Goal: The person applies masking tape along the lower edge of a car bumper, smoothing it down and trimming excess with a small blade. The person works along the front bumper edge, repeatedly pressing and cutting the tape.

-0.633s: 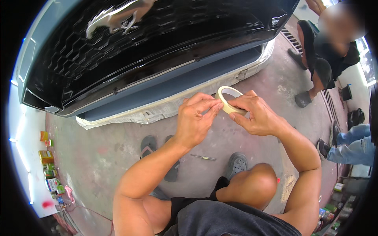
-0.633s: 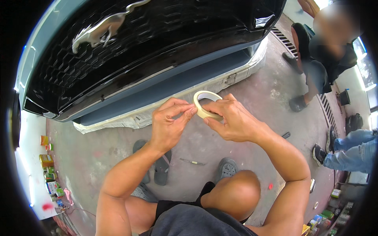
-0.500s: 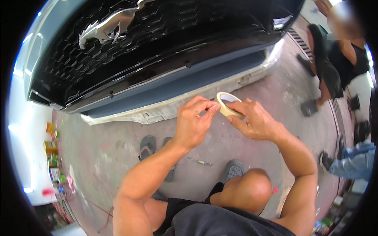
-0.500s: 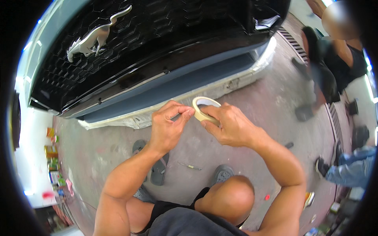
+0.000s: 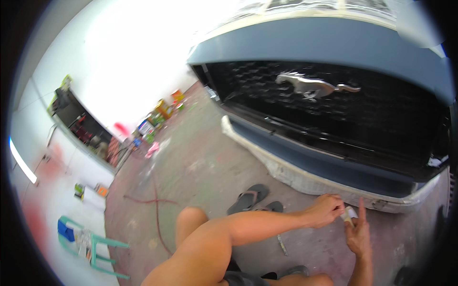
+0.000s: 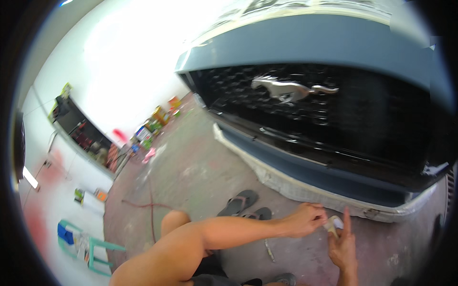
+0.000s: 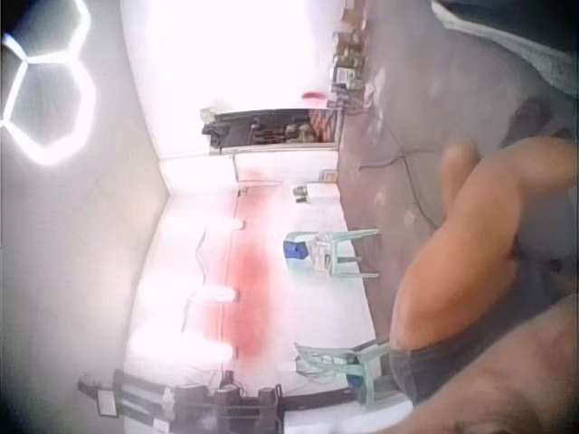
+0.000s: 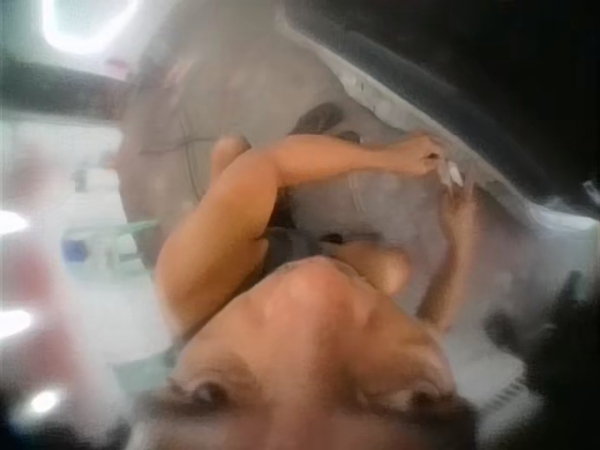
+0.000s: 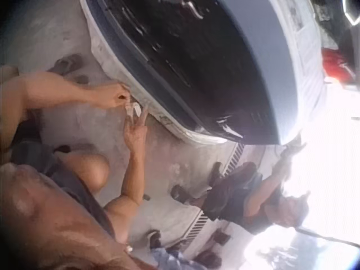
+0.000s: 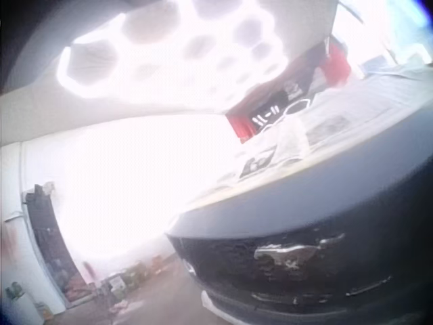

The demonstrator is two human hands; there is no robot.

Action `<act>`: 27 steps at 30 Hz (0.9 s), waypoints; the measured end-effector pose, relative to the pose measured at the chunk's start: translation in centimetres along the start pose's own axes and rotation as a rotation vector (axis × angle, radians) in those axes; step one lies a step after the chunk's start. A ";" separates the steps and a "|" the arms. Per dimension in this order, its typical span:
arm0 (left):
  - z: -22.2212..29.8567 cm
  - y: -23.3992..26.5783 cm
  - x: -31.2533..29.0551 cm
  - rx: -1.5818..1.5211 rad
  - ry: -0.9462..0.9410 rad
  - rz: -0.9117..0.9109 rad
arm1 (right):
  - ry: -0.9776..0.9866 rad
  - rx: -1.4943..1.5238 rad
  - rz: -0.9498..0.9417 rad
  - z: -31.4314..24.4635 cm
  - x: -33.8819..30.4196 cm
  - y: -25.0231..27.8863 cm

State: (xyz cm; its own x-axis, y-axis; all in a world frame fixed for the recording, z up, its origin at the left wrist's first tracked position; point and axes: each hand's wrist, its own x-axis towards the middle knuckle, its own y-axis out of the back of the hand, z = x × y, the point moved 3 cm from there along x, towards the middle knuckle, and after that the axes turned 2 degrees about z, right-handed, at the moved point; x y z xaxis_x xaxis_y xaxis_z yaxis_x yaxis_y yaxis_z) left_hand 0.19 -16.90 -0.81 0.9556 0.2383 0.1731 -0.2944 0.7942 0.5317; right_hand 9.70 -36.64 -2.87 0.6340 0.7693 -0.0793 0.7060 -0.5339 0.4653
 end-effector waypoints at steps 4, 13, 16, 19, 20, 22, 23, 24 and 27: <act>-1.9 -1.2 -1.7 -0.098 0.138 -0.084 | -0.020 -0.193 -0.045 -0.2 -0.9 -1.2; -3.2 2.1 -1.1 -0.268 0.268 -0.214 | -0.268 0.090 -0.104 -3.1 -4.1 -0.7; -3.5 3.5 -1.1 -0.292 0.274 -0.228 | -0.140 -0.284 -0.108 -5.8 -2.8 -1.0; -4.6 5.4 -0.7 -0.462 0.328 -0.159 | -0.162 -0.188 -0.179 -8.1 -0.6 -1.6; -5.0 6.1 -0.6 -0.586 0.333 -0.116 | -0.144 -0.191 -0.188 -8.9 0.3 -1.9; -5.3 7.6 -1.0 -0.741 0.323 -0.008 | -0.152 -0.162 -0.202 -10.4 2.5 -2.8; -5.1 7.9 -1.3 -0.818 0.297 0.041 | -0.170 -0.115 -0.176 -11.0 3.2 -3.3; -5.0 8.3 -1.8 -0.810 0.260 0.085 | -0.171 -0.159 -0.198 -11.4 4.0 -4.0; -4.6 9.0 -2.2 -0.871 0.193 0.174 | -0.091 -0.058 -0.147 -12.5 5.2 -5.7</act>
State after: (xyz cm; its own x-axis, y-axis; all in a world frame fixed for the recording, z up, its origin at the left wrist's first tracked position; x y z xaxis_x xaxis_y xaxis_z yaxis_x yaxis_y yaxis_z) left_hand -4.47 -7.68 -0.19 0.9068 0.4215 0.0091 -0.3971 0.8611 -0.3175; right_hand 5.07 -25.19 5.11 0.5530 0.8013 -0.2282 0.7755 -0.3950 0.4925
